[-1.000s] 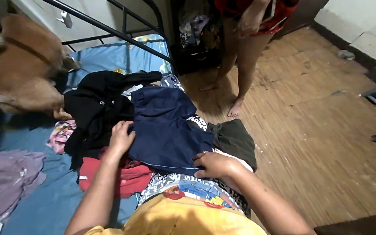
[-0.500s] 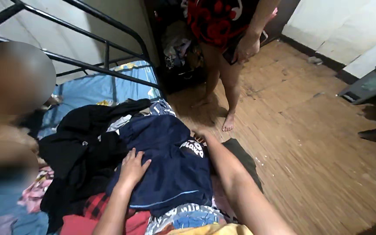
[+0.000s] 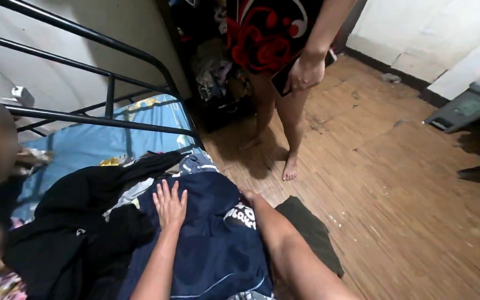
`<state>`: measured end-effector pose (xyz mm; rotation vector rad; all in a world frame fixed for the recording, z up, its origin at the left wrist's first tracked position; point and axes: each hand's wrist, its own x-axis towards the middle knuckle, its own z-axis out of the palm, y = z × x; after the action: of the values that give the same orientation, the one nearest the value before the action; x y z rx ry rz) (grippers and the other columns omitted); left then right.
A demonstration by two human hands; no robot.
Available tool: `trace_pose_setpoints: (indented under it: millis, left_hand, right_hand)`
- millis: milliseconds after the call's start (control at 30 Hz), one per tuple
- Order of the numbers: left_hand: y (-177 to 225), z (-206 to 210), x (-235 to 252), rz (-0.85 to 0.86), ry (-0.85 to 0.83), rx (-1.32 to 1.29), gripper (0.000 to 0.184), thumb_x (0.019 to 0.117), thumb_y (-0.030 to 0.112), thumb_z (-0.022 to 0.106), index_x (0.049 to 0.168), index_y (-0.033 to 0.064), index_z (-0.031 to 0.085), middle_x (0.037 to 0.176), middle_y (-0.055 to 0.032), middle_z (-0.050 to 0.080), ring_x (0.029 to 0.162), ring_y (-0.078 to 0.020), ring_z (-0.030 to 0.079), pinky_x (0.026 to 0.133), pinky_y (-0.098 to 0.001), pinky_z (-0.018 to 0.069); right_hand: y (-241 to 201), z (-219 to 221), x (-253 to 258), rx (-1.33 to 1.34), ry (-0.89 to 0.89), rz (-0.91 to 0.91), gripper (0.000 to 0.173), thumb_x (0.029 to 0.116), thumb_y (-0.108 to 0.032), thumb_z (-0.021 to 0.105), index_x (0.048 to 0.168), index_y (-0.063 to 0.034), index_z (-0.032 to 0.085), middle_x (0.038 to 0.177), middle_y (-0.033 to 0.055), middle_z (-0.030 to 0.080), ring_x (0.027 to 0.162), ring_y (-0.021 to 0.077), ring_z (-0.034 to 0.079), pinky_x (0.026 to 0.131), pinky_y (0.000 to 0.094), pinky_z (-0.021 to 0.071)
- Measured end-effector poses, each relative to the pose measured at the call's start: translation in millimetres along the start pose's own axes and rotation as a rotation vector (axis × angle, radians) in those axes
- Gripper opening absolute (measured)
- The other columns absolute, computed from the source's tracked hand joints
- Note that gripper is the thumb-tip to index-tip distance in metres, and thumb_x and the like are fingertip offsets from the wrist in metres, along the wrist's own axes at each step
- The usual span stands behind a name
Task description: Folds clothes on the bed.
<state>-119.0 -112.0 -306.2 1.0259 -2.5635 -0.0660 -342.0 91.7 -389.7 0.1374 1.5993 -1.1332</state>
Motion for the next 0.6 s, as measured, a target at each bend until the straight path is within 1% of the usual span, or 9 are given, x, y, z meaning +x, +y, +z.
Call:
trace_pose_setpoints:
  millis: [33, 100, 167, 300, 333, 400, 500, 567, 600]
  left_hand:
    - [0, 1, -1, 0.004, 0.008, 0.005, 0.061, 0.1047, 0.051, 0.038, 0.147, 0.0111, 0.055, 0.163, -0.0262, 0.031, 0.152, -0.0464, 0.025, 0.123, -0.0637, 0.0149]
    - [0, 4, -3, 0.013, 0.036, 0.003, 0.061, 0.1045, 0.051, 0.037, 0.146, 0.0113, 0.057, 0.162, -0.0266, 0.033, 0.152, -0.0464, 0.028, 0.123, -0.0641, 0.0161]
    - [1, 5, -3, 0.013, 0.059, 0.003, 0.061, 0.1042, 0.051, 0.037, 0.145, 0.0116, 0.058, 0.161, -0.0265, 0.035, 0.151, -0.0466, 0.030, 0.122, -0.0645, 0.0166]
    - [4, 5, -3, -0.006, 0.055, 0.014, 0.060, 0.1040, 0.052, 0.038, 0.145, 0.0132, 0.059, 0.162, -0.0234, 0.035, 0.152, -0.0431, 0.029, 0.124, -0.0611, 0.0164]
    - [4, 4, -3, -0.001, 0.066, 0.007, 0.059, 0.1038, 0.051, 0.039, 0.144, 0.0122, 0.059, 0.161, -0.0240, 0.036, 0.151, -0.0438, 0.030, 0.124, -0.0613, 0.0169]
    - [4, 4, -3, 0.005, 0.077, 0.009, 0.058, 0.1036, 0.050, 0.041, 0.143, 0.0114, 0.060, 0.161, -0.0238, 0.037, 0.151, -0.0436, 0.032, 0.124, -0.0613, 0.0177]
    - [4, 5, -4, -0.002, 0.075, 0.021, 0.058, 0.1034, 0.049, 0.041, 0.143, 0.0118, 0.060, 0.161, -0.0234, 0.037, 0.151, -0.0426, 0.032, 0.124, -0.0609, 0.0180]
    - [5, 5, -4, -0.001, 0.077, 0.019, 0.058, 0.1036, 0.049, 0.041, 0.143, 0.0120, 0.060, 0.161, -0.0235, 0.036, 0.151, -0.0428, 0.031, 0.124, -0.0612, 0.0175]
    - [5, 6, -5, -0.001, 0.080, 0.025, 0.058, 0.1036, 0.050, 0.040, 0.144, 0.0126, 0.060, 0.161, -0.0232, 0.036, 0.151, -0.0425, 0.031, 0.124, -0.0611, 0.0174]
  right_hand:
    - [-1, -1, 3, 0.049, -0.023, 0.012, 0.063, 0.1097, -0.052, 0.036, 0.143, 0.0002, 0.049, 0.126, 0.0199, 0.060, 0.104, 0.0264, 0.063, 0.090, 0.0409, 0.0527]
    - [-7, -2, -2, 0.122, -0.090, 0.033, 0.054, 0.1085, -0.043, 0.047, 0.139, 0.0006, 0.051, 0.122, 0.0171, 0.062, 0.101, 0.0226, 0.064, 0.087, 0.0375, 0.0543]
    - [-10, -2, -3, 0.113, -0.090, 0.055, 0.046, 0.1082, -0.036, 0.051, 0.136, 0.0006, 0.050, 0.115, 0.0143, 0.060, 0.094, 0.0194, 0.062, 0.083, 0.0344, 0.0537]
    - [5, -8, 4, -0.171, -0.049, 0.033, 0.063, 0.1097, -0.050, 0.037, 0.143, 0.0013, 0.053, 0.136, 0.0215, 0.061, 0.121, 0.0278, 0.062, 0.105, 0.0457, 0.0480]
    - [7, -8, 6, -0.181, -0.081, 0.024, 0.066, 0.1096, -0.053, 0.033, 0.142, 0.0003, 0.053, 0.133, 0.0209, 0.062, 0.118, 0.0271, 0.063, 0.104, 0.0460, 0.0492]
    - [3, -3, 5, -0.104, -0.169, 0.009, 0.064, 0.1092, -0.055, 0.030, 0.139, -0.0030, 0.053, 0.113, 0.0143, 0.065, 0.095, 0.0207, 0.063, 0.087, 0.0398, 0.0522]
    - [-2, -3, 12, 0.010, -0.168, 0.040, 0.042, 0.1089, -0.039, 0.047, 0.130, -0.0034, 0.055, 0.102, 0.0081, 0.060, 0.083, 0.0158, 0.060, 0.077, 0.0335, 0.0521]
    - [-4, -6, 14, 0.088, -0.102, 0.068, 0.043, 0.1090, -0.034, 0.048, 0.136, -0.0013, 0.051, 0.113, 0.0133, 0.061, 0.090, 0.0196, 0.062, 0.081, 0.0357, 0.0540]
    - [-2, -7, 12, 0.069, -0.076, 0.072, 0.050, 0.1096, -0.040, 0.045, 0.141, -0.0011, 0.049, 0.121, 0.0166, 0.061, 0.096, 0.0223, 0.064, 0.084, 0.0380, 0.0538]
